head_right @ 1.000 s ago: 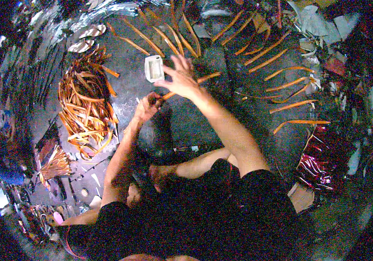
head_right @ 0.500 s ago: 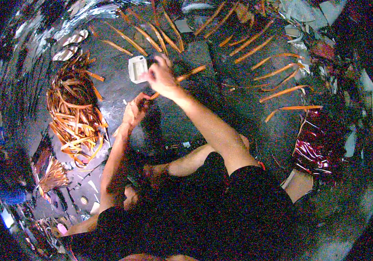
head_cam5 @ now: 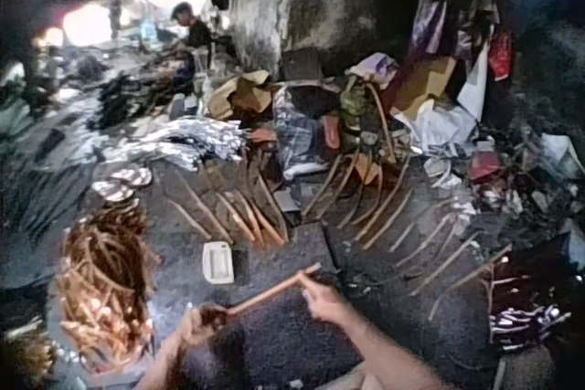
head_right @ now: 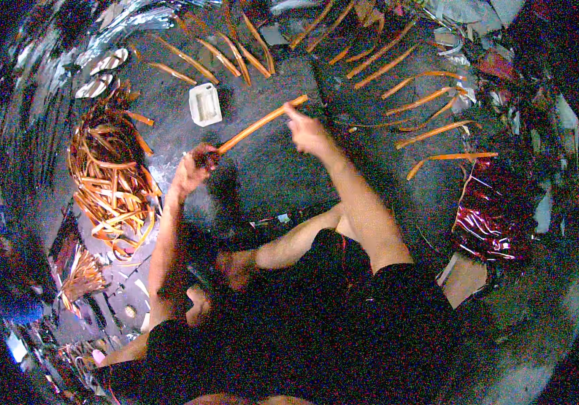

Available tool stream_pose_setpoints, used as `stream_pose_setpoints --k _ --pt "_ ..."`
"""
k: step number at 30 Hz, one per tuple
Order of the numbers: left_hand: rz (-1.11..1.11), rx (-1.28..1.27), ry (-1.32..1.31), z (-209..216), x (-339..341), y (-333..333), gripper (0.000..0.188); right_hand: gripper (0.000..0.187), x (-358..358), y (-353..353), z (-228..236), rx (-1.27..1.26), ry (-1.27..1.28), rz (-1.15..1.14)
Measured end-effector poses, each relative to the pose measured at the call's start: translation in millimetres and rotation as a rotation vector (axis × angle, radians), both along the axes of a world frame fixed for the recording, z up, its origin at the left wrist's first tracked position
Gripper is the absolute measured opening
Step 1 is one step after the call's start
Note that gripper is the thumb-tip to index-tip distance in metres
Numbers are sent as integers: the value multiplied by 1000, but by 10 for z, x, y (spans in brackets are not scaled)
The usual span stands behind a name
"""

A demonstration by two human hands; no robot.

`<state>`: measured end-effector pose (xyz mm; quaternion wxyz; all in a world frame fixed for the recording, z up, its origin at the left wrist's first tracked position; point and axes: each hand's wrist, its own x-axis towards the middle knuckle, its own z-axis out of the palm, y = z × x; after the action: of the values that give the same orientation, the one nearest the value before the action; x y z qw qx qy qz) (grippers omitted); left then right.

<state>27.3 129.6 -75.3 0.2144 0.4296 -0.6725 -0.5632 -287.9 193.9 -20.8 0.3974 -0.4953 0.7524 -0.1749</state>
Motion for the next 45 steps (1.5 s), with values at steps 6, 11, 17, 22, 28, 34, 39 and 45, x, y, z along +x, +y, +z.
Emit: stream_pose_setpoints --k 6,11,17,22,28,34,39,45 --pt "2 407 228 -259 397 -135 16 48 1341 67 -457 -415 142 371" --pt "-7 -54 -22 -87 55 -18 17 52 1277 -478 -66 -691 209 153" --pt "50 -273 -145 -35 -219 -55 21 39 1398 -914 -173 -850 513 323" --pt "24 -199 -167 -77 -209 -96 19 21 1378 -882 -190 -850 402 317" --pt "62 -134 -59 -264 -146 -121 17 31 867 -590 -27 -725 -343 -132" --pt "6 -129 -24 -307 -166 -155 17 57 374 5 25 4 -452 -46" --pt "35 173 120 -408 182 -215 19 58 897 -11 -76 171 -164 144" --pt "-92 194 -98 -224 1270 -317 23 57 1885 115 -608 -322 100 460"
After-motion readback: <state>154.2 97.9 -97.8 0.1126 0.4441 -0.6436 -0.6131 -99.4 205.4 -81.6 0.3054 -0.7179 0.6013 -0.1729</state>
